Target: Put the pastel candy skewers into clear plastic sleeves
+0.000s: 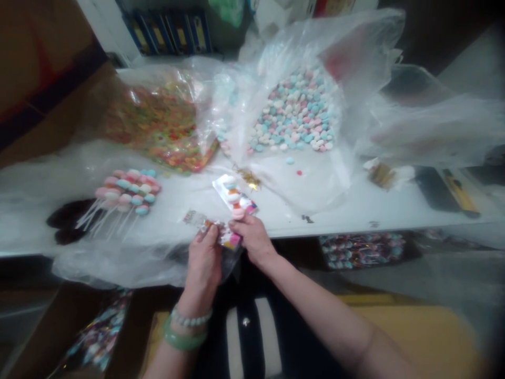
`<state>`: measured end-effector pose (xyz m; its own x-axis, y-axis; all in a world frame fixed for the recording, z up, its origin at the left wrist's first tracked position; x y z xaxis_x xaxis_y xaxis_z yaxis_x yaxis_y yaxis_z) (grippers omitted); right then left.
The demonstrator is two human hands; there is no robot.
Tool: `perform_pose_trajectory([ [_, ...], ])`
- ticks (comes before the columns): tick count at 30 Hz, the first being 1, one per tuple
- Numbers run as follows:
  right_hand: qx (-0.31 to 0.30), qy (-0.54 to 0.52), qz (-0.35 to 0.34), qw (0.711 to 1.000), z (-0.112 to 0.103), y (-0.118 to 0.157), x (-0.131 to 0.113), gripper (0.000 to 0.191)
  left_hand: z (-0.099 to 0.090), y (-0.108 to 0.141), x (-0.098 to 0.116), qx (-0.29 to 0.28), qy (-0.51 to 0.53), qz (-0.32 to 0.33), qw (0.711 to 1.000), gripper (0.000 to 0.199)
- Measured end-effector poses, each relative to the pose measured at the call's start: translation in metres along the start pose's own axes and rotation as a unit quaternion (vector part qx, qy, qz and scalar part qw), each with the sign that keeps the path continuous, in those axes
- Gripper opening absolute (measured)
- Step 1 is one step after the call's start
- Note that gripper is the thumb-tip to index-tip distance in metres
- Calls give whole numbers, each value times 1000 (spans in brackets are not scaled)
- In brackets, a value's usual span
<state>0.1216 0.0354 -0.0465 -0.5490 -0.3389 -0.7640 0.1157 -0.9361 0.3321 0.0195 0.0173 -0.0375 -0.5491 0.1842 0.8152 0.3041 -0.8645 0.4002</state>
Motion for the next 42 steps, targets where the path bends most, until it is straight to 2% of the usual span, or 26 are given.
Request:
perform_pose_trajectory([
  [3, 27, 130, -102, 986, -9, 0, -10, 16, -1, -2, 1, -1, -4, -4, 1000, 23],
  [5, 59, 220, -190, 955, -11, 5, -20, 13, -4, -3, 0, 22, -15, -7, 1000, 24],
  [7, 58, 264, -236, 933, -7, 11, -26, 14, -8, -3, -3, 43, -19, -12, 999, 26],
  [10, 26, 286, -218, 933, 2, 14, -23, 19, -10, -2, -7, 40, 1, -20, 999, 28],
  [16, 27, 259, -163, 952, -4, 6, -13, 13, 0, 4, -9, -41, -13, -74, 996, 41],
  [19, 39, 297, -201, 933, -9, 7, -19, 17, 1, 5, -7, -50, -53, -62, 995, 44],
  [23, 39, 383, -257, 887, -7, 12, -22, 22, -6, 2, -8, -30, -117, -25, 992, 40],
  [26, 43, 428, -247, 868, -5, 13, -16, 23, -11, 1, -12, -19, -120, -21, 992, 34],
  [30, 60, 446, -227, 864, -1, 10, -6, 16, -12, 3, -14, -23, -132, 20, 991, 29],
  [33, 69, 428, -218, 874, 1, 4, -5, 14, -13, 3, -14, -14, -159, 58, 986, 24],
  [35, 59, 390, -194, 898, 0, -2, -7, 11, -16, 1, -15, 3, -157, 52, 986, 22],
  [39, 20, 233, -132, 963, -8, -11, -14, 14, -18, -6, -12, 25, -101, 9, 995, 21],
  [42, 39, 129, -115, 984, -16, -9, -21, 15, -13, -7, -10, 14, -43, -50, 998, 16],
])
Point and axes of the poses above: each hand's wrist, its own y-axis away from the middle knuckle, its own z-axis out of the palm, x = y × z, the point moved 4 cm from there along -y, towards the middle knuckle, and after that the axes turned 4 degrees about -y, right-handed, at the moved point
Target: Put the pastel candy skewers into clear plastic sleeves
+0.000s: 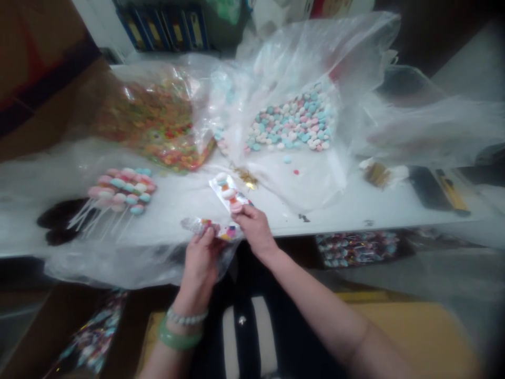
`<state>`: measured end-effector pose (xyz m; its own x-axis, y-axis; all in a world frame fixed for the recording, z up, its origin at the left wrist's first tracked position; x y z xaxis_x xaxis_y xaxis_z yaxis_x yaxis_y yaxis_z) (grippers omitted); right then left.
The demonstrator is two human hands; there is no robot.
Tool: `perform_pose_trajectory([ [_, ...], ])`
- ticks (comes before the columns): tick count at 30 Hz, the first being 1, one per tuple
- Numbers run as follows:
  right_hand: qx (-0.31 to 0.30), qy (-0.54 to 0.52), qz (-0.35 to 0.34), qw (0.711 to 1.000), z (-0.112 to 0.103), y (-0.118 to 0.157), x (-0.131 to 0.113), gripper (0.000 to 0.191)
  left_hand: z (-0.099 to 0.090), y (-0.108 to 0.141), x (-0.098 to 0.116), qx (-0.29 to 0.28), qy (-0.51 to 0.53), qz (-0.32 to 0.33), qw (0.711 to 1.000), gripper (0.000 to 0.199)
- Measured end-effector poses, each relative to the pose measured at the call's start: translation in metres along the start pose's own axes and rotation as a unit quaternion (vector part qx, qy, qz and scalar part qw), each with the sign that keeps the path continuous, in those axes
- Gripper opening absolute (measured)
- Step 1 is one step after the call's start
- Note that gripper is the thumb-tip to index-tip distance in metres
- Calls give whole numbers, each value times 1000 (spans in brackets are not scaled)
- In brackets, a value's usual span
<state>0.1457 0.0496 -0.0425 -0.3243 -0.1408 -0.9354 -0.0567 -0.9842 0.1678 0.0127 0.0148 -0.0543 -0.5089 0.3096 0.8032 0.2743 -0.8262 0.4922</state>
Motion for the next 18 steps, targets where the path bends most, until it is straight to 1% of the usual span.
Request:
perform_pose_trajectory([
  [2, 3, -39, 45, 998, -2, 3, 1, 19, 4, 1, 2, -20, 31, -23, 999, 10],
  [4, -19, -70, 88, 993, 0, 6, 4, 23, 7, 3, 4, -39, 47, -30, 998, 9],
  [5, -32, -78, 95, 992, 2, 8, 4, 25, 8, 3, 4, -46, 50, -33, 997, 9],
  [7, -43, -79, 85, 992, 5, 9, 5, 27, 8, 5, 5, -60, 53, -43, 996, 11],
  [10, -25, -46, 57, 997, 6, 8, 4, 29, 9, 7, 4, -78, 51, -69, 993, 12],
  [12, -34, -26, 43, 998, 7, 7, 2, 27, 8, 7, 3, -69, 42, -85, 993, 9],
  [14, -55, -27, 36, 997, 9, 7, -1, 26, 8, 8, 0, -53, 34, -98, 993, 4],
  [16, -66, -51, 46, 995, 10, 7, -3, 25, 9, 8, -1, -53, 38, -93, 994, 3],
  [18, -68, -67, 70, 993, 8, 7, -4, 27, 9, 7, -1, -58, 54, -64, 995, 7],
])
Point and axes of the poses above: each hand's wrist, its own y-axis away from the middle knuckle, its own z-axis out of the palm, x = y × z, the point moved 4 cm from there along -y, towards the middle knuckle, and after that the axes turned 4 degrees about -y, right-handed, at the moved point
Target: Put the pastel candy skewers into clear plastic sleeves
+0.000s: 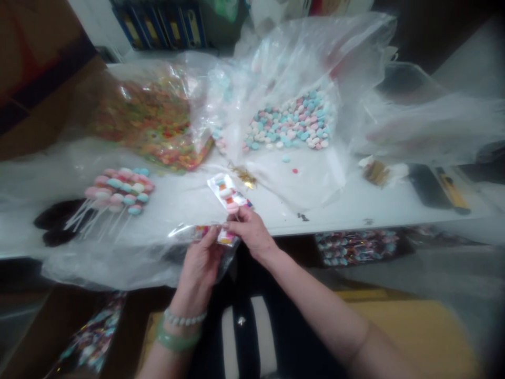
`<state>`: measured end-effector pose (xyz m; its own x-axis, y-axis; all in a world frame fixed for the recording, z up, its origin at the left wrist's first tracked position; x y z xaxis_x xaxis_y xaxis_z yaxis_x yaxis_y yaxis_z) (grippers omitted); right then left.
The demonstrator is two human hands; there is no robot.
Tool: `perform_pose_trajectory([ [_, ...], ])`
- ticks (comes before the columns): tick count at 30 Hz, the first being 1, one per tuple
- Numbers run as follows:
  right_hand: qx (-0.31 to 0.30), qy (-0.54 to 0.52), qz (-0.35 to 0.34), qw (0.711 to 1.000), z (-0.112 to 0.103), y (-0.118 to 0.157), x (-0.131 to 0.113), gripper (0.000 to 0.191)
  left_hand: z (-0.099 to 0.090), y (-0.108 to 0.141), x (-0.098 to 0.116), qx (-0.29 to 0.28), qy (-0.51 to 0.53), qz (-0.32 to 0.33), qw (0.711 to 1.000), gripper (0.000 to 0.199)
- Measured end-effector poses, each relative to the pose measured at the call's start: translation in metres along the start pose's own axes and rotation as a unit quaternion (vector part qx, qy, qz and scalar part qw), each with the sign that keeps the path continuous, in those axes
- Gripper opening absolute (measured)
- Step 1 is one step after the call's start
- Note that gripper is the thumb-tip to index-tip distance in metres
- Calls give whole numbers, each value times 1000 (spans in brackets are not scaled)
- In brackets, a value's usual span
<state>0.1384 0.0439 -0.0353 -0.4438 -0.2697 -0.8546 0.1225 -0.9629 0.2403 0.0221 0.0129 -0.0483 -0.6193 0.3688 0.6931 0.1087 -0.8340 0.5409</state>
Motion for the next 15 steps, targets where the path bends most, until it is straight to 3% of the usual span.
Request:
perform_pose_trajectory([
  [5, 15, -61, 36, 997, -2, 1, 5, 27, -3, -2, 5, -22, 14, 49, 998, 13],
  [10, 29, -45, -23, 998, 2, 6, 0, 24, -1, -1, 8, -50, 6, 36, 998, 26],
  [15, 20, -27, -44, 998, 6, 12, 0, 18, -2, 0, 10, 22, 59, 46, 997, 12],
])
Point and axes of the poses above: each hand's wrist, its own y-axis away from the middle knuckle, its own z-axis out of the palm, x = y × z, the point moved 4 cm from there along -y, towards the middle knuckle, and after that the axes turned 4 degrees about -y, right-handed, at the moved point
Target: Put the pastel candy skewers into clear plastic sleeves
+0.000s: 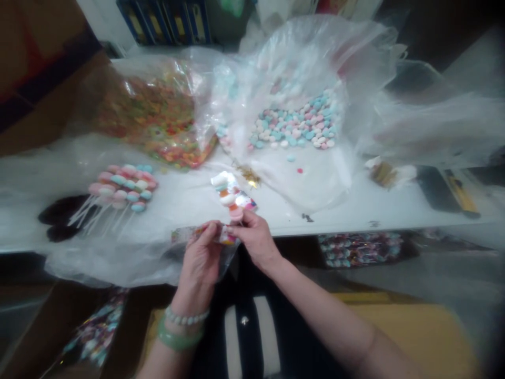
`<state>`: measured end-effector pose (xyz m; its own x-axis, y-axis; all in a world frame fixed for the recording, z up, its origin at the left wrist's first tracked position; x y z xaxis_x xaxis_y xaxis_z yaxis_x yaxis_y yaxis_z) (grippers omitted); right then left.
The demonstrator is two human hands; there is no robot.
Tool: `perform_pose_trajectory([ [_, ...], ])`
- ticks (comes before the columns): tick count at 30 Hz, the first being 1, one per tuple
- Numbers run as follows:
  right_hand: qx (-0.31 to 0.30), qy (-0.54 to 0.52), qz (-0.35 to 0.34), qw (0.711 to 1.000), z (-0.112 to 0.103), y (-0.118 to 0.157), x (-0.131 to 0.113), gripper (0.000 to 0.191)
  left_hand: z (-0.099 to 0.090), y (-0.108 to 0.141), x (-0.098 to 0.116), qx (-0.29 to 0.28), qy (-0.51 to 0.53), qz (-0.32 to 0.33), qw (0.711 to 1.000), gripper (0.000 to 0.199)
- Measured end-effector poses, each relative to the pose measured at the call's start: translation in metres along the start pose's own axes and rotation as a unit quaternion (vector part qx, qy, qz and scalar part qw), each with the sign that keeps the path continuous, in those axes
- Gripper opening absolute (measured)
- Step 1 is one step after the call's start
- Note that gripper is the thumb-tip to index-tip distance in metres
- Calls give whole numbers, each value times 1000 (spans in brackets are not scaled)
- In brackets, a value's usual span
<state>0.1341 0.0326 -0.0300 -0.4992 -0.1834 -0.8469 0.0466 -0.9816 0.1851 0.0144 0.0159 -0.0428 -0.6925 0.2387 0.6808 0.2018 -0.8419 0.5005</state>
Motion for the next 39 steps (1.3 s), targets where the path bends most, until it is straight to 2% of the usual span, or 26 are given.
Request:
perform_pose_trajectory([
  [5, 5, 1, 10, 1000, 1, 0, 6, 20, 0, 0, 1, 46, 12, -6, 999, 11],
  [10, 24, 38, 1, 999, 1, -7, 4, 19, 4, 5, 0, -3, -54, -58, 997, 9],
  [13, 25, 76, -13, 997, -1, -8, 1, 19, 3, 7, -4, -2, -107, -91, 990, 9],
  [19, -15, 75, -2, 997, 1, -5, 5, 22, 1, 7, -7, 29, -65, -39, 997, 12],
  [24, 37, 84, -33, 995, 0, -9, 6, 18, 3, 9, -7, 28, -89, -54, 994, 10],
  [29, 35, 92, -16, 995, -4, -11, 4, 20, 4, 9, 2, 41, -78, -63, 994, 16],
  [33, 24, 123, -23, 992, -20, 1, -8, 20, -4, 1, 11, 85, -33, -113, 989, 23],
  [36, 15, 184, -42, 982, -31, 18, -16, 17, -13, -6, 20, 110, 5, -116, 987, 18],
  [39, 2, 254, -96, 963, -31, 35, -22, 17, -18, -10, 28, 112, 37, -111, 987, 18],
])
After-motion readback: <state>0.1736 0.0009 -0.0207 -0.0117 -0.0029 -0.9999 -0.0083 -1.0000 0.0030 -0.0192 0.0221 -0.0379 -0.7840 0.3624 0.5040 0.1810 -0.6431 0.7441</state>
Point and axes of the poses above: each hand's wrist, its own y-axis away from the middle knuckle, its own z-axis out of the palm, x = y × z, the point moved 4 cm from there along -y, towards the middle knuckle, and after that the axes turned 4 degrees about -y, right-handed, at the moved point
